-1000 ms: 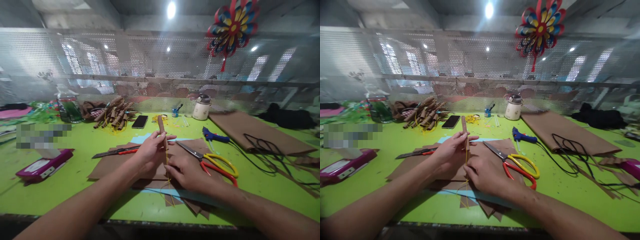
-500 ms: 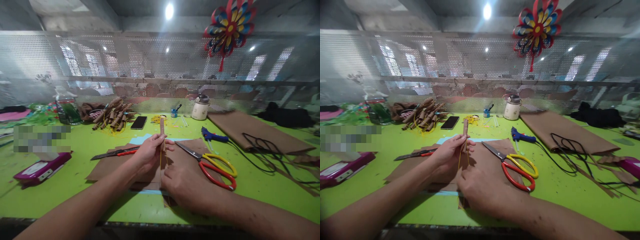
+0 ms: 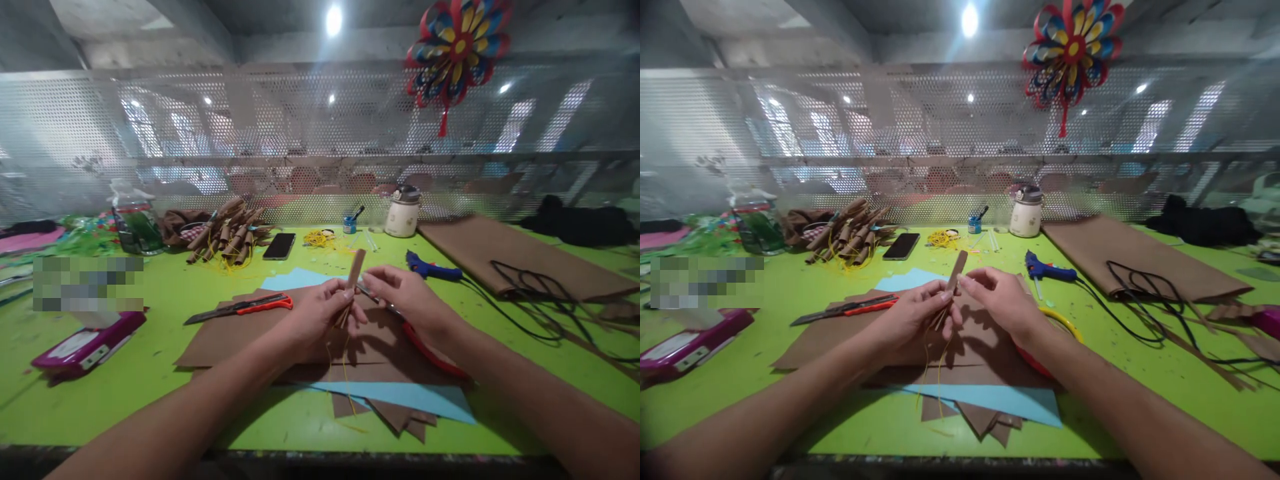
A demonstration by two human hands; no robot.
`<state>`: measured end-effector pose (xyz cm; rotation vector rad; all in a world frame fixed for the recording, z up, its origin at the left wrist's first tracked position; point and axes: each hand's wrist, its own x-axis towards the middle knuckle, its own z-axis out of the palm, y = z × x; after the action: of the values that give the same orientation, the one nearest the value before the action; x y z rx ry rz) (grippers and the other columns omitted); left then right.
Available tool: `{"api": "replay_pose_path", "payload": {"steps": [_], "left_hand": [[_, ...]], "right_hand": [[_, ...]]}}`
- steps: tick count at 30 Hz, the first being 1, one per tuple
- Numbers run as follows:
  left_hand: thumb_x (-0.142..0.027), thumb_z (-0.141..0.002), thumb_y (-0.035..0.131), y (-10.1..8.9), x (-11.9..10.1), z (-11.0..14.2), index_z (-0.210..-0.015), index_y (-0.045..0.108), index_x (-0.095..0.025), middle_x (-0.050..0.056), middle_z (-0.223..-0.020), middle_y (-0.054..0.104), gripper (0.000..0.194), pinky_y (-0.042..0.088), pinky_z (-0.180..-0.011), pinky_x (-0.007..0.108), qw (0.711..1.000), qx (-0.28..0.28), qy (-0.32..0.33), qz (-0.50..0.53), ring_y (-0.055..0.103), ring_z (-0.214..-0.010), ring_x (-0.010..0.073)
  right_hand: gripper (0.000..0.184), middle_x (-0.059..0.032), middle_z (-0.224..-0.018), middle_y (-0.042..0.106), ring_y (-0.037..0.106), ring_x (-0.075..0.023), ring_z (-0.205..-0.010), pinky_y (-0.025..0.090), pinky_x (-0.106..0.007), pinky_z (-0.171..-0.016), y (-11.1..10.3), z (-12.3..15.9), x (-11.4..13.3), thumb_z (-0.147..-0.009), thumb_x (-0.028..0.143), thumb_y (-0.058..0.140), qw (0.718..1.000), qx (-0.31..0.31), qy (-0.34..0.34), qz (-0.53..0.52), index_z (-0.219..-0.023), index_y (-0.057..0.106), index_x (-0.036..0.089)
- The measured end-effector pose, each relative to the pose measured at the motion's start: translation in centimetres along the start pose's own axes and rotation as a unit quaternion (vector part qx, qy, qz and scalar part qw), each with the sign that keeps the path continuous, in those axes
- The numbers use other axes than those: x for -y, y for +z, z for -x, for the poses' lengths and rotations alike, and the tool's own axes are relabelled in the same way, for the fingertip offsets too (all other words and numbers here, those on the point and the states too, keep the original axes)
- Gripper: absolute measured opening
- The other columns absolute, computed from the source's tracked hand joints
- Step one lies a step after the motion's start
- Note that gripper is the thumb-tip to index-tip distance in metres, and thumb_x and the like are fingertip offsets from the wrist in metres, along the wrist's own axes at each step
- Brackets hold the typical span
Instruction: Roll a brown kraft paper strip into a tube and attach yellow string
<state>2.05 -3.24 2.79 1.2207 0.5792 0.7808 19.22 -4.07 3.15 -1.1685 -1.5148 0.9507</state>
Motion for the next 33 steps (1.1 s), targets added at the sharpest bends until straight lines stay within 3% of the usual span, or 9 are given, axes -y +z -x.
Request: {"api": "replay_pose_path", "payload": {"steps": [3, 6, 13, 20, 25, 33], "left_hand": [[-0.024, -0.087, 0.051, 0.7, 0.1, 0.2, -0.091, 0.052, -0.014, 0.003, -0.068, 0.062, 0.010, 0.040, -0.050, 0.020, 0.999, 0.030, -0.003, -0.016, 0.055, -0.048, 0.0088], [-0.025, -0.086, 0.053, 0.7, 0.2, 0.3, -0.092, 0.053, -0.015, 0.004, -0.069, 0.062, 0.011, 0.043, -0.050, 0.022, 0.999, 0.050, -0.017, -0.002, 0.055, -0.050, 0.0098], [-0.017, -0.086, 0.053, -0.1, -0.3, 0.5, -0.100, 0.055, -0.015, 0.010, -0.088, 0.063, 0.014, 0.050, -0.071, 0.033, 0.987, 0.122, -0.081, 0.073, 0.063, -0.073, 0.0161], [-0.019, -0.088, 0.051, -0.2, -0.8, 0.5, -0.113, 0.052, -0.016, 0.014, -0.096, 0.063, 0.026, 0.050, -0.073, 0.031, 0.977, 0.161, -0.116, 0.077, 0.066, -0.081, 0.0197], [-0.035, -0.093, 0.039, -0.4, -0.3, 0.1, -0.106, 0.056, -0.011, 0.018, -0.093, 0.065, 0.032, 0.050, -0.076, 0.040, 0.981, 0.145, -0.109, 0.074, 0.067, -0.081, 0.0242], [-0.026, -0.091, 0.046, -0.6, 0.6, -0.1, -0.100, 0.059, -0.010, 0.017, -0.093, 0.068, 0.023, 0.045, -0.089, 0.045, 0.989, 0.091, -0.108, 0.037, 0.066, -0.089, 0.0246]], "right_hand": [[0.035, -0.0060, -0.079, 0.066, 0.059, -0.0170, -0.072, 0.045, -0.030, -0.065, 0.9, 0.4, -0.1, -0.074, 0.046, 0.065, 0.997, 0.036, 0.015, -0.059, -0.086, 0.065, 0.014], [0.030, -0.0047, -0.076, 0.066, 0.058, -0.0155, -0.070, 0.044, -0.029, -0.067, 1.3, 0.6, 0.2, -0.071, 0.041, 0.069, 0.997, 0.013, 0.001, -0.073, -0.080, 0.065, 0.013], [0.029, -0.0016, -0.064, 0.059, 0.049, -0.0122, -0.058, 0.038, -0.027, -0.056, 0.3, 0.2, 0.0, -0.074, 0.042, 0.064, 0.999, -0.001, -0.011, -0.049, -0.072, 0.062, 0.014], [0.033, 0.0000, -0.060, 0.054, 0.044, -0.0104, -0.054, 0.034, -0.026, -0.053, -0.5, -0.3, -1.0, -0.072, 0.046, 0.065, 0.999, -0.006, -0.003, -0.044, -0.069, 0.061, 0.013], [0.032, 0.0004, -0.061, 0.055, 0.045, -0.0097, -0.055, 0.034, -0.025, -0.053, -0.4, -0.3, -0.5, -0.071, 0.044, 0.066, 0.997, 0.041, 0.016, -0.067, -0.071, 0.061, 0.013], [0.033, 0.0012, -0.061, 0.053, 0.046, -0.0094, -0.053, 0.035, -0.025, -0.052, -0.2, 0.0, -0.4, -0.071, 0.045, 0.068, 0.990, 0.114, 0.030, -0.078, -0.072, 0.059, 0.013]]}}
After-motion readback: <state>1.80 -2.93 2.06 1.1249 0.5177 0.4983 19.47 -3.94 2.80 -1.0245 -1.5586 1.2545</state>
